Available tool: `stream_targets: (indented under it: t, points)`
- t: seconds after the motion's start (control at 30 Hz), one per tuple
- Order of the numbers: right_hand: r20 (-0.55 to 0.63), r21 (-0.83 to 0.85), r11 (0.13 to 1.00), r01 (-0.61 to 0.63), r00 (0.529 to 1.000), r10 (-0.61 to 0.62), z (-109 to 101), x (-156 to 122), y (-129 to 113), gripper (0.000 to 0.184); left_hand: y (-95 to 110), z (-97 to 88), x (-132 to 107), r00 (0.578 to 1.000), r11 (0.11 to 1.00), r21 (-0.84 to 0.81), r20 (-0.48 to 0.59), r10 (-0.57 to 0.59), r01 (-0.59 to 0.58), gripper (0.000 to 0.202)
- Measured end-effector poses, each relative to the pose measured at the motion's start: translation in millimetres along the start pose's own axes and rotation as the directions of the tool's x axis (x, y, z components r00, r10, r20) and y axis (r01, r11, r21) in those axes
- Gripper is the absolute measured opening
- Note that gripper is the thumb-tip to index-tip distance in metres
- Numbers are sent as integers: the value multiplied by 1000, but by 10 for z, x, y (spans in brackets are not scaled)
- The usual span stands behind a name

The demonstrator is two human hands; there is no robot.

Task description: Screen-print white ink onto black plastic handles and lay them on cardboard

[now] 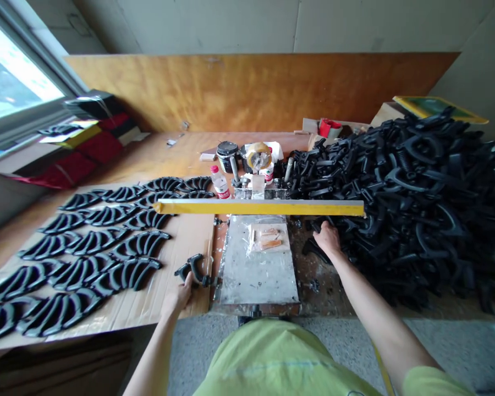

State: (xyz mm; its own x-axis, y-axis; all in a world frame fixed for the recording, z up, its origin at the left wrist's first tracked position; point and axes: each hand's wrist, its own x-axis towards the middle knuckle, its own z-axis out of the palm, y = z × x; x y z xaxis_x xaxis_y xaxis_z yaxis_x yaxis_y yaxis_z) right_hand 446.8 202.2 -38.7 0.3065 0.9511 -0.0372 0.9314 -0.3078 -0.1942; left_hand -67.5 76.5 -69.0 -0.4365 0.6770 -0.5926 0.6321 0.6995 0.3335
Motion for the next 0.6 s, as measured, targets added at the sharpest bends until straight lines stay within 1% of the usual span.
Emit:
stream_targets:
  t: [0.03,0.07,0.1,0.13,0.17,0.2,0.23,0.27,0.3,0.33,0.37,0.4,0.43,0.47,0.5,0.53,0.6]
  points:
    - [1,86,996,31,1000,-31,-13,-41,-100,38,59,-43,-17,1000,1000,29,13,-3,2,60]
    - [-4,175,980,98,995,-99,-27,-88,-218,40,143,-108,-44,1000,998,60,10,2,-3,60]
    - [-25,253,947,198,980,-199,-39,-141,-351,39,254,-194,-82,1000,996,80,-9,29,-28,60]
    - [-61,307,895,323,945,-321,-46,-197,-493,36,393,-294,-131,996,994,73,-46,79,-76,60]
    - [-105,335,825,455,888,-447,-47,-253,-636,30,561,-402,-194,983,988,24,-94,156,-155,59]
    - [-140,340,745,574,814,-564,-40,-307,-774,25,752,-510,-269,964,969,-80,-146,220,-234,57]
    - [-159,328,665,671,733,-661,-27,-355,-900,20,960,-611,-356,936,919,-210,-192,296,-333,55]
    - [-162,305,595,744,656,-737,-9,-396,-1008,18,1176,-701,-453,895,838,-327,-246,372,-437,53]
    - [-151,275,542,794,593,-791,13,-430,-1097,17,1392,-775,-557,850,739,-422,-309,428,-525,51]
    - [-136,242,508,826,548,-826,37,-459,-1166,17,1597,-833,-665,798,630,-490,-366,478,-602,49]
    - [-123,208,494,844,524,-843,61,-484,-1216,18,1784,-873,-772,753,525,-542,-414,512,-656,47]
    - [-115,177,493,852,515,-849,84,-508,-1249,19,1947,-897,-873,715,428,-585,-449,536,-689,46]
    - [-114,151,498,854,516,-849,103,-531,-1267,22,2080,-907,-964,688,344,-624,-469,554,-702,46]
    - [-118,132,508,851,522,-845,118,-554,-1271,24,2180,-906,-1043,674,276,-661,-474,567,-698,47]
    - [-122,120,513,850,526,-842,126,-573,-1261,27,2245,-896,-1107,669,228,-691,-474,573,-686,49]
    - [-127,118,517,848,529,-839,126,-587,-1235,30,2273,-881,-1158,671,200,-712,-472,572,-673,51]
    - [-146,138,556,820,572,-807,93,-575,-1129,33,2223,-844,-1225,684,198,-724,-473,556,-661,56]
